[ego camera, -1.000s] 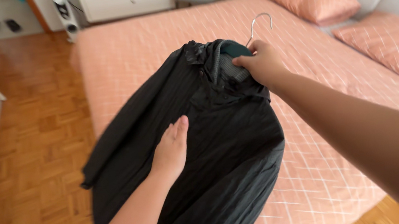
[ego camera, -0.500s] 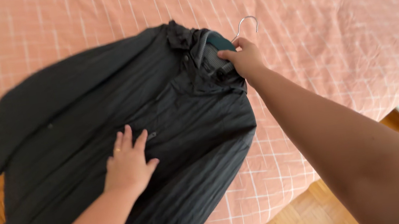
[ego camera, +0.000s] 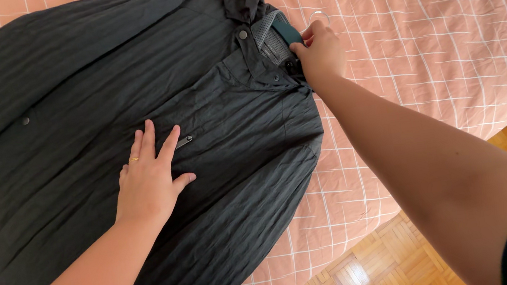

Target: The person opens a wardrobe and removes several garments one by one, including a dark shirt, a polo shirt, a puffer jacket, a windbreaker, and two plaid shirts. Each item is taken off its hanger and placed on the bed.

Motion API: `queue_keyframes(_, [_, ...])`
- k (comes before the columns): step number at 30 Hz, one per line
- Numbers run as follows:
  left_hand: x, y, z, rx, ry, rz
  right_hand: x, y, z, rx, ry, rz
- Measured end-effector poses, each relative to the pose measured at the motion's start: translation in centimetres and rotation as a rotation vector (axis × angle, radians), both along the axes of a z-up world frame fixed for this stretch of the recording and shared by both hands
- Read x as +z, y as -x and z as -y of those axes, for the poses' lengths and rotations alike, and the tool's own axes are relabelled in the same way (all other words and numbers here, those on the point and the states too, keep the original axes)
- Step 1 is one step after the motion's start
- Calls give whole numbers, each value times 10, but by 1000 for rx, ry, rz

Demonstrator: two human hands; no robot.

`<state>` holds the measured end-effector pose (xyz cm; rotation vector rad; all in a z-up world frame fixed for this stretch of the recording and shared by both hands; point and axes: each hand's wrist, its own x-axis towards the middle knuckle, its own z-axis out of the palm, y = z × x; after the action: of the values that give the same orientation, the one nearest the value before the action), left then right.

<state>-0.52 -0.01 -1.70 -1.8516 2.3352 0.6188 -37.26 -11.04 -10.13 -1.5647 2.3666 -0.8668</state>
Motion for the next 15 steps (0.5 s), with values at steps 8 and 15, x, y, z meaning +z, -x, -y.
queue_keyframes(8, [5,-12,-3,-64,77,-4,17,-8,-4,4,62,-270])
queue_keyframes(15, [61,-40,-21,52,227,-209,86,-68,-31,149,131,-216])
